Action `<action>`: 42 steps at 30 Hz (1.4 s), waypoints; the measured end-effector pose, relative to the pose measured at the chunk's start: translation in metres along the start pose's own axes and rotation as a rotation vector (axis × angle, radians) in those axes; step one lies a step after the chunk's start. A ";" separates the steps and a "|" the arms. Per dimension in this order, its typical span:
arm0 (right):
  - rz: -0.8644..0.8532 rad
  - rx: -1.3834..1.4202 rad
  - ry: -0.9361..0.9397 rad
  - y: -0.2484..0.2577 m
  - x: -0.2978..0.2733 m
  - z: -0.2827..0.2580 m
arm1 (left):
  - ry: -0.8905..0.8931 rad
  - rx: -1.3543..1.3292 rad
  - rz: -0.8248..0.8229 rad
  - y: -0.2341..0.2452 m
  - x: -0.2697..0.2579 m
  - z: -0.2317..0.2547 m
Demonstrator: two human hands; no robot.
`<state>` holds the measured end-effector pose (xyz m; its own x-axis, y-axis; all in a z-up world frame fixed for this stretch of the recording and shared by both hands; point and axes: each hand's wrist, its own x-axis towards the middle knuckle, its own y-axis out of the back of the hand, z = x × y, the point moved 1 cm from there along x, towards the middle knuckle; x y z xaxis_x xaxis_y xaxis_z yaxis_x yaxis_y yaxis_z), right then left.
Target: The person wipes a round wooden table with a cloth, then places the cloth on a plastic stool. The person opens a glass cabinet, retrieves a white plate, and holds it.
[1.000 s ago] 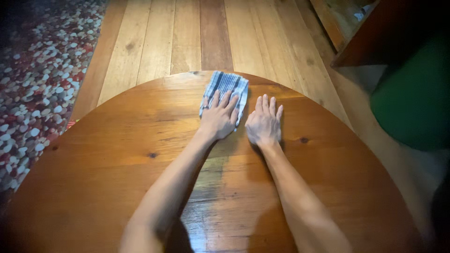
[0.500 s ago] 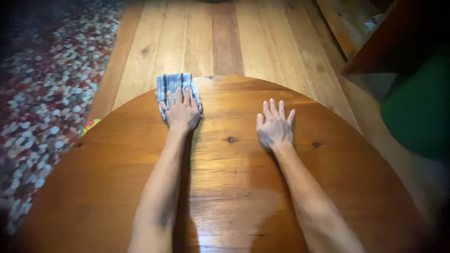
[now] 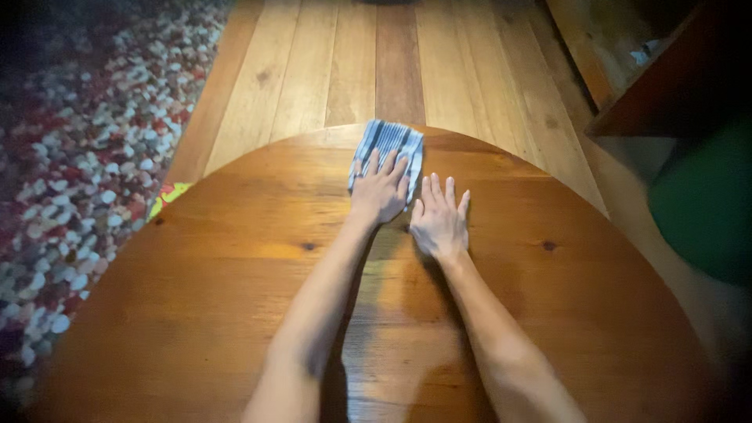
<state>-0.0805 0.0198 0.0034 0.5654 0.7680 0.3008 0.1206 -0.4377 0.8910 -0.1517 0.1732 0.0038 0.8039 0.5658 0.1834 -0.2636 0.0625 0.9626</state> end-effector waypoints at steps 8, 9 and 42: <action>0.019 -0.015 -0.025 0.004 0.003 -0.002 | 0.191 0.069 0.107 -0.029 0.057 -0.079; 0.021 -0.008 -0.020 0.004 0.004 -0.003 | 0.230 0.064 0.109 -0.023 0.053 -0.100; -0.031 0.010 -0.039 0.011 0.002 -0.008 | 0.421 0.078 0.127 0.032 -0.003 -0.198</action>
<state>-0.0849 0.0200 0.0162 0.5925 0.7626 0.2594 0.1464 -0.4185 0.8963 -0.2679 0.3368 -0.0056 0.4767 0.8513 0.2192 -0.2918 -0.0820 0.9530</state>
